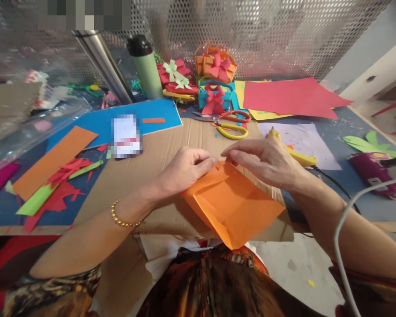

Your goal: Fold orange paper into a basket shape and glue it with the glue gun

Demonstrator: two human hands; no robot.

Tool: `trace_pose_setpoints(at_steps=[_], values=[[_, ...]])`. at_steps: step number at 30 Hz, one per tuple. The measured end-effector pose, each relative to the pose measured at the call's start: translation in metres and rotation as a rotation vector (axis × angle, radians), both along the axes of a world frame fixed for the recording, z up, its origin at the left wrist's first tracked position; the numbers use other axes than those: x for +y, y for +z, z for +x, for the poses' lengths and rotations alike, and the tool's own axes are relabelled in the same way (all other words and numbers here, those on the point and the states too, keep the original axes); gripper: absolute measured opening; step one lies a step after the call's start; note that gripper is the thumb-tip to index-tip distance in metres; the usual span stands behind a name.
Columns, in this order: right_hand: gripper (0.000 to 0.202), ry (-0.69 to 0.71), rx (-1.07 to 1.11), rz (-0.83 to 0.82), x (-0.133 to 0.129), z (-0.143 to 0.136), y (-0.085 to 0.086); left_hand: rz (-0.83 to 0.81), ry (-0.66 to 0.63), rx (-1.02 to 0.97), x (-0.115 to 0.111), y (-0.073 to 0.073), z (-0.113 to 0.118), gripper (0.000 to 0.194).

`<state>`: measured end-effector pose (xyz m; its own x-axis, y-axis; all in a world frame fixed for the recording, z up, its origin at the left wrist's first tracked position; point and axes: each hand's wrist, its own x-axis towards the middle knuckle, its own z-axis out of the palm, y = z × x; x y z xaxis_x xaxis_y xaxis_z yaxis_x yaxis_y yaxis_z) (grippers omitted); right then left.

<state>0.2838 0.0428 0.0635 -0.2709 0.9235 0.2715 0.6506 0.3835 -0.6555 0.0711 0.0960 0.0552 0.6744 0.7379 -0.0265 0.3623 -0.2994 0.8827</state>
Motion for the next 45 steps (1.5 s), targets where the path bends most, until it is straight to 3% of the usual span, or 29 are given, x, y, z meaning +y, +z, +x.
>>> trace_pose_setpoints(at_steps=[4,17,23,28,33,41,45], values=[[0.034,0.036,0.005,-0.062,0.001,-0.004,-0.005,0.098,-0.002,0.059,0.0,0.001,0.0,0.035],[0.025,0.026,0.021,-0.156,0.001,-0.006,-0.009,0.162,-0.028,0.095,-0.002,0.0,0.002,0.036],[0.02,-0.003,0.017,-0.147,0.0,-0.009,-0.011,0.101,-0.037,0.076,0.002,-0.001,0.001,0.029],[0.039,0.065,0.108,-0.162,0.003,-0.003,-0.008,0.048,-0.078,0.043,0.005,0.001,-0.003,0.029],[0.045,0.074,0.355,-0.314,0.009,0.006,-0.006,0.036,-0.088,0.04,0.003,0.003,-0.004,0.028],[0.058,0.194,0.199,-0.393,0.012,0.006,-0.012,0.11,-0.087,0.104,0.0,0.011,-0.005,0.03],[0.049,0.234,0.243,-0.434,0.012,0.005,-0.015,0.11,-0.136,0.119,-0.001,0.012,-0.005,0.03]])
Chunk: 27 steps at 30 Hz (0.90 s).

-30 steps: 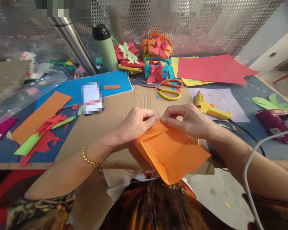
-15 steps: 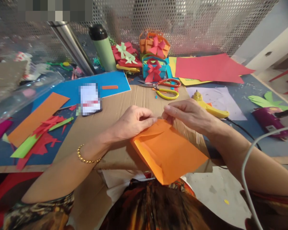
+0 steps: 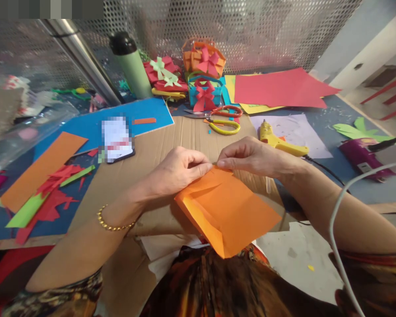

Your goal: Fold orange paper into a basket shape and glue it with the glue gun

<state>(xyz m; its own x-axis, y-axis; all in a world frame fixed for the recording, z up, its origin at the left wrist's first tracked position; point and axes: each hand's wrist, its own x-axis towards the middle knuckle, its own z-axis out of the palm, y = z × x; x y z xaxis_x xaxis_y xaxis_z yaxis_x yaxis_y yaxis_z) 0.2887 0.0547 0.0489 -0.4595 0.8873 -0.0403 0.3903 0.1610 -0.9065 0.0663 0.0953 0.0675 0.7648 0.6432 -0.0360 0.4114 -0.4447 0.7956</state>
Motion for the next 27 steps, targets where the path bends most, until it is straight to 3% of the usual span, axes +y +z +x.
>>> trace_pose_setpoints(at_steps=[11,19,22,27], values=[[0.046,0.035,-0.097,0.094,-0.0021,0.0007,0.0047,0.046,0.018,0.036,0.0011,-0.0009,0.0,0.031],[0.033,-0.023,-0.044,0.08,-0.0016,-0.0025,0.0017,-0.34,-0.002,-0.048,0.0036,-0.0012,-0.0039,0.029],[0.034,-0.027,-0.044,0.082,-0.002,-0.0026,0.0023,-0.345,0.003,-0.049,0.0048,-0.0028,-0.0035,0.019],[0.039,-0.021,-0.026,0.093,-0.0017,-0.0019,0.0014,-0.345,0.119,-0.07,-0.0018,-0.0012,0.001,0.019]])
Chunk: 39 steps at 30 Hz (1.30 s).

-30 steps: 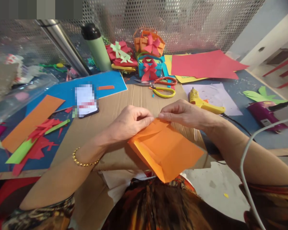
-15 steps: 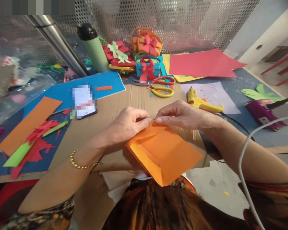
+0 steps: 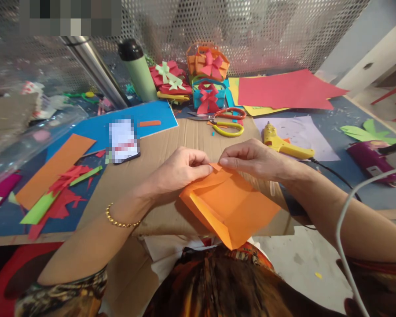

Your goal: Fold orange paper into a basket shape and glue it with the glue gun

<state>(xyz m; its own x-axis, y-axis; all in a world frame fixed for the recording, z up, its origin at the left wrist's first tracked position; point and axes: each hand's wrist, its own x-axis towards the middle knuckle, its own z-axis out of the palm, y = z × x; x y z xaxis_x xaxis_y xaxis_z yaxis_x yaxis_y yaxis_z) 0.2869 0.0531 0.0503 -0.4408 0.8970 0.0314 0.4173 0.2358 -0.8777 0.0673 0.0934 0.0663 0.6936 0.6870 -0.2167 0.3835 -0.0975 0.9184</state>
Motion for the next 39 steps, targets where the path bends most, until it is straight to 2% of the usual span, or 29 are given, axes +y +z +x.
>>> trace_pose_setpoints(at_steps=[7,17,30,36,39], values=[[0.043,-0.015,-0.039,0.035,0.001,0.0,0.0,0.04,0.025,-0.01,-0.001,-0.002,0.0,0.024],[0.05,-0.031,-0.049,-0.005,0.0,-0.002,0.0,0.088,0.026,-0.038,-0.002,-0.003,0.001,0.024],[0.034,-0.051,-0.169,0.089,-0.004,-0.005,0.006,0.108,-0.009,0.002,-0.004,-0.003,0.002,0.024],[0.03,-0.099,-0.132,0.083,-0.005,-0.01,0.005,0.006,-0.024,-0.033,-0.005,-0.002,0.001,0.036],[0.032,-0.109,-0.14,0.09,-0.006,-0.011,0.004,0.089,-0.027,-0.01,-0.004,-0.004,0.001,0.038]])
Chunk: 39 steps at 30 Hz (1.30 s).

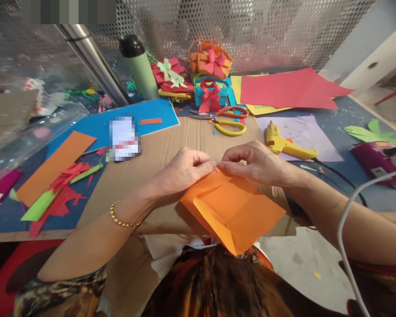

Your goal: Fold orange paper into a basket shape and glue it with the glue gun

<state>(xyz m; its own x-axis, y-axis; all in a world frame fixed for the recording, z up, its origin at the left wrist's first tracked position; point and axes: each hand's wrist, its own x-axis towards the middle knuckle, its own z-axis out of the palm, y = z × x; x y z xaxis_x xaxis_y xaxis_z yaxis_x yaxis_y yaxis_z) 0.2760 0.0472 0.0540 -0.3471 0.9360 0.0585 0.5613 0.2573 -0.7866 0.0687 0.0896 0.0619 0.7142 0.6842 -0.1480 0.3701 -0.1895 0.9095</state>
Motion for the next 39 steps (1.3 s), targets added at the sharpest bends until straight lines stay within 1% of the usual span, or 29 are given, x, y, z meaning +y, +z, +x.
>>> trace_pose_setpoints(at_steps=[3,6,9,11,14,16,18,20,21,25,26,28,30,32,35,39], values=[[0.035,0.025,-0.017,0.024,0.0,0.001,-0.001,0.065,-0.023,0.013,0.002,-0.002,0.0,0.037],[0.038,0.056,-0.013,0.026,0.0,0.003,0.0,0.079,-0.058,0.01,0.004,-0.001,-0.001,0.036],[0.05,0.035,0.056,-0.001,0.002,0.006,0.002,0.114,-0.055,-0.003,0.004,0.001,-0.002,0.035],[0.054,0.014,0.131,0.001,0.003,0.008,0.003,0.17,-0.044,0.001,0.004,0.001,-0.002,0.034],[0.056,0.01,0.17,0.006,0.006,0.009,0.004,0.263,-0.039,0.033,0.005,0.001,-0.002,0.034],[0.056,0.022,0.132,0.009,0.006,0.009,0.003,0.299,-0.033,0.045,0.006,0.0,-0.001,0.036],[0.052,0.032,0.103,0.012,0.005,0.007,0.001,0.305,-0.035,0.037,0.005,0.0,-0.001,0.035],[0.043,0.035,0.104,0.018,0.003,0.006,0.0,0.271,-0.047,0.018,0.004,0.001,-0.001,0.035],[0.038,0.043,0.105,0.04,0.002,0.005,0.0,0.227,-0.051,0.001,0.004,0.001,-0.002,0.035],[0.029,0.089,0.083,0.253,-0.001,0.003,0.001,-0.092,-0.046,-0.127,0.002,0.003,-0.005,0.039],[0.028,0.096,0.076,0.294,-0.002,0.003,0.001,-0.142,-0.044,-0.146,0.002,0.003,-0.006,0.04],[0.026,0.099,0.056,0.323,-0.002,0.003,0.001,-0.155,-0.038,-0.137,0.002,0.004,-0.005,0.04],[0.025,0.099,0.043,0.308,-0.002,0.003,0.001,-0.1,-0.046,-0.098,0.002,0.005,-0.004,0.038],[0.025,0.109,0.036,0.255,-0.001,0.004,0.001,-0.022,-0.054,-0.065,0.002,0.005,-0.002,0.034],[0.039,0.103,0.057,0.145,0.002,0.007,0.003,0.105,-0.039,-0.034,0.003,0.005,-0.001,0.031],[0.06,0.088,0.184,0.031,0.004,0.011,0.005,0.164,-0.001,-0.021,0.005,0.005,-0.003,0.031]])
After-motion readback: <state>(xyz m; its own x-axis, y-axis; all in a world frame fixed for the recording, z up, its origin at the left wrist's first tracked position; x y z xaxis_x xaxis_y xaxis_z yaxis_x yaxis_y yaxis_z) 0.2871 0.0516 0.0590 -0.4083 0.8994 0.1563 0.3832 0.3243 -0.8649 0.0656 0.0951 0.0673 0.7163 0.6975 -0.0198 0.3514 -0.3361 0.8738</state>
